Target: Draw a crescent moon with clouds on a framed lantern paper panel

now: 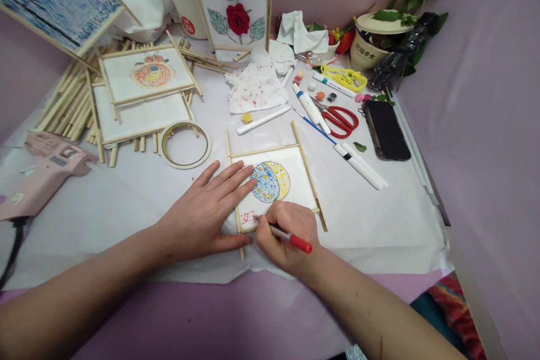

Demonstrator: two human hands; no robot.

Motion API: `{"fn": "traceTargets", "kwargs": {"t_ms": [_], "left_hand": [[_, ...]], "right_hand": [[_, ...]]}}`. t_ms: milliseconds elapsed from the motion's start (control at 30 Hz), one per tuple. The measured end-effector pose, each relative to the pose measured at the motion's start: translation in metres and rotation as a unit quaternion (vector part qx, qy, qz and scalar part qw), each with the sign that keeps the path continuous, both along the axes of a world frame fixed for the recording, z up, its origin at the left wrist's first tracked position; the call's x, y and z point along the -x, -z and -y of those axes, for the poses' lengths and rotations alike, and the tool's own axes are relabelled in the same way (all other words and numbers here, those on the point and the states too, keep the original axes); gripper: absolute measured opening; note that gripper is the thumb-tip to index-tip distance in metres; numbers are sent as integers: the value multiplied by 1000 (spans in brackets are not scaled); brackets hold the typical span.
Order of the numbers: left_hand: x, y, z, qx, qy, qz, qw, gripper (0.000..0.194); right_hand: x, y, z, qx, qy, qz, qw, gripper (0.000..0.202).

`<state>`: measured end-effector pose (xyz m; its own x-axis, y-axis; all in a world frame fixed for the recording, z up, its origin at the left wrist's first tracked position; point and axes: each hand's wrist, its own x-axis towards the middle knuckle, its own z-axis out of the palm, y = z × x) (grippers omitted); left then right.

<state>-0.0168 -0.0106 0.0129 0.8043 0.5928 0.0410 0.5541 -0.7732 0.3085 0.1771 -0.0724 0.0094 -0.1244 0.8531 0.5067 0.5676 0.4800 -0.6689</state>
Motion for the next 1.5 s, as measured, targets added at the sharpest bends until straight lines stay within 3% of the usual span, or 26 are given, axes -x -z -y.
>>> {"fn": "traceTargets", "kwargs": {"t_ms": [300, 800, 1167, 1500], "left_hand": [[-1, 1, 1, -1, -3, 16, 1000, 77], [-1, 0, 0, 0, -1, 0, 1000, 81], [-1, 1, 1, 0, -4, 8, 1000, 78], [0, 1, 0, -1, 2, -8, 1000, 82]], "right_hand": [[1, 0, -2, 18, -35, 10, 999, 18], [0, -1, 0, 8, 33, 34, 999, 21], [0, 1, -2, 8, -41, 3, 999, 18], [1, 1, 0, 4, 26, 30, 999, 22]]}}
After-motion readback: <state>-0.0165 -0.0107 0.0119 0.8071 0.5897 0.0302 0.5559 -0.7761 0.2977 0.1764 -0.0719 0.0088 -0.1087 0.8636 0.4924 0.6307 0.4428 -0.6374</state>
